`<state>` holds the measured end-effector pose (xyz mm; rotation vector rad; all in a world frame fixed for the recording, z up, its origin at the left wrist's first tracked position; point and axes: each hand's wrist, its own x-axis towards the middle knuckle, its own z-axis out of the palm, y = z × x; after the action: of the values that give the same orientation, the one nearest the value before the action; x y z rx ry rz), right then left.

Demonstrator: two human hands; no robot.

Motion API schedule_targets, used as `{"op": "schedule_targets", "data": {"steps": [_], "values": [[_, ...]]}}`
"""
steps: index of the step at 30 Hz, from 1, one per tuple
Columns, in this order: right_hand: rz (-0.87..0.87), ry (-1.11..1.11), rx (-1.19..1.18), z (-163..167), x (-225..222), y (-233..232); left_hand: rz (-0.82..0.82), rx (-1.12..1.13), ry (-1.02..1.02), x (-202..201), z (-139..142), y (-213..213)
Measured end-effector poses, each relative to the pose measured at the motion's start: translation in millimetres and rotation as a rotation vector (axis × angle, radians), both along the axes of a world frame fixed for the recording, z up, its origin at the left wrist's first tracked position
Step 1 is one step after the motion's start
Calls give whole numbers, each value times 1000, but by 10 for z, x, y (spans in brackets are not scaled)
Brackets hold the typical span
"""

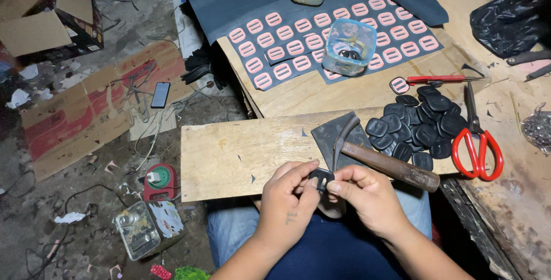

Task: The person repeatedly picks up small black rubber pieces, places them on a curved wooden form, and strikes them with a hammer to shape them. The person occasionally flips the pieces and continues hammering. Finished pieces are placed into a plastic container.

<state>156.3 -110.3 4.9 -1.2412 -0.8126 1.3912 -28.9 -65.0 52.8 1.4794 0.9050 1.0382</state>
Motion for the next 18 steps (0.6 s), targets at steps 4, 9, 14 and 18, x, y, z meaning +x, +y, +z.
{"op": "schedule_targets", "data": {"steps": [4, 9, 14, 18], "values": [[49, -372, -32, 204, -51, -70, 61, 51, 154, 17, -29, 13], [113, -454, 75, 315, -17, -70, 41, 14, 187, 28, -79, -63], [101, -193, -65, 145, 33, -20, -131, -357, -223, 9, -129, -12], [83, 63, -82, -3, 105, -8, -205, -578, -236, -84, -125, 78]]}}
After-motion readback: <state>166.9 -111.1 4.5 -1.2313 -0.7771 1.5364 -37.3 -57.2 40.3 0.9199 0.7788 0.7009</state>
